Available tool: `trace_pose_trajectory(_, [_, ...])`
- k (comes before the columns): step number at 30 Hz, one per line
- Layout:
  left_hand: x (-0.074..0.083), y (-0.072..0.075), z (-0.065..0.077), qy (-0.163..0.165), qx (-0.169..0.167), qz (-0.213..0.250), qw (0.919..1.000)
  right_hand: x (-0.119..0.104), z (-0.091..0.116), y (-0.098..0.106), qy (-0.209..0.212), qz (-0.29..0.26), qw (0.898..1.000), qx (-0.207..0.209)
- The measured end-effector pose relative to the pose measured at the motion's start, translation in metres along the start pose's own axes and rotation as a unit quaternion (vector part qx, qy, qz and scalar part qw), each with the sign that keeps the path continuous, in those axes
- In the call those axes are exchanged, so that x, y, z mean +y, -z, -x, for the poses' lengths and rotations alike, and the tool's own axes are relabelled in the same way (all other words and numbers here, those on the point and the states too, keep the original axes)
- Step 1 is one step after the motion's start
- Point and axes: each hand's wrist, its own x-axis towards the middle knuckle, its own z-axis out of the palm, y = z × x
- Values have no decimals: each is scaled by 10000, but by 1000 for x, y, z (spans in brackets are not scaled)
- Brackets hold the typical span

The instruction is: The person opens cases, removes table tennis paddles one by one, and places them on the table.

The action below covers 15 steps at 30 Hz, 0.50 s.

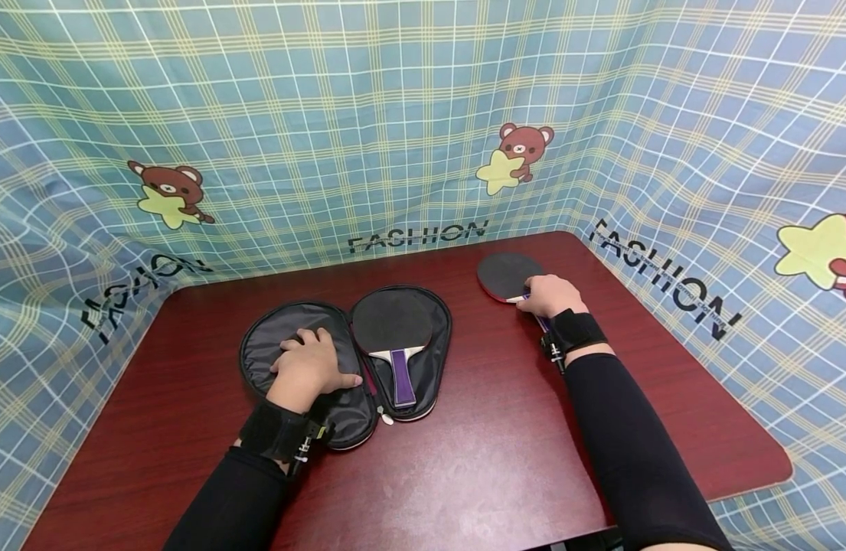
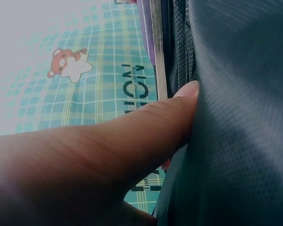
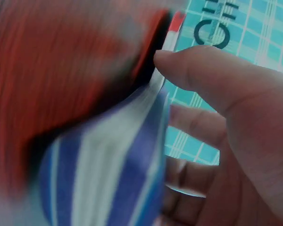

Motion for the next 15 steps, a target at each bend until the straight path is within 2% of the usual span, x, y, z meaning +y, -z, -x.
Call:
trace_pose_trajectory(4, [0, 0, 0, -9, 23, -22, 10000, -22, 3, 3, 161, 196, 9990, 356])
trace_pose_trajectory(8, [0, 2, 0, 14, 54, -43, 10000, -56, 9, 2, 476, 291, 9950, 827])
trace_pose_trajectory(12, [0, 1, -1, 27, 38, -23, 10000, -94, 19, -8, 775, 489, 9876, 1275])
trace_pose_trajectory(15, [-1, -2, -2, 24, -4, -32, 10000, -118, 28, -19, 915, 576, 9856, 1297])
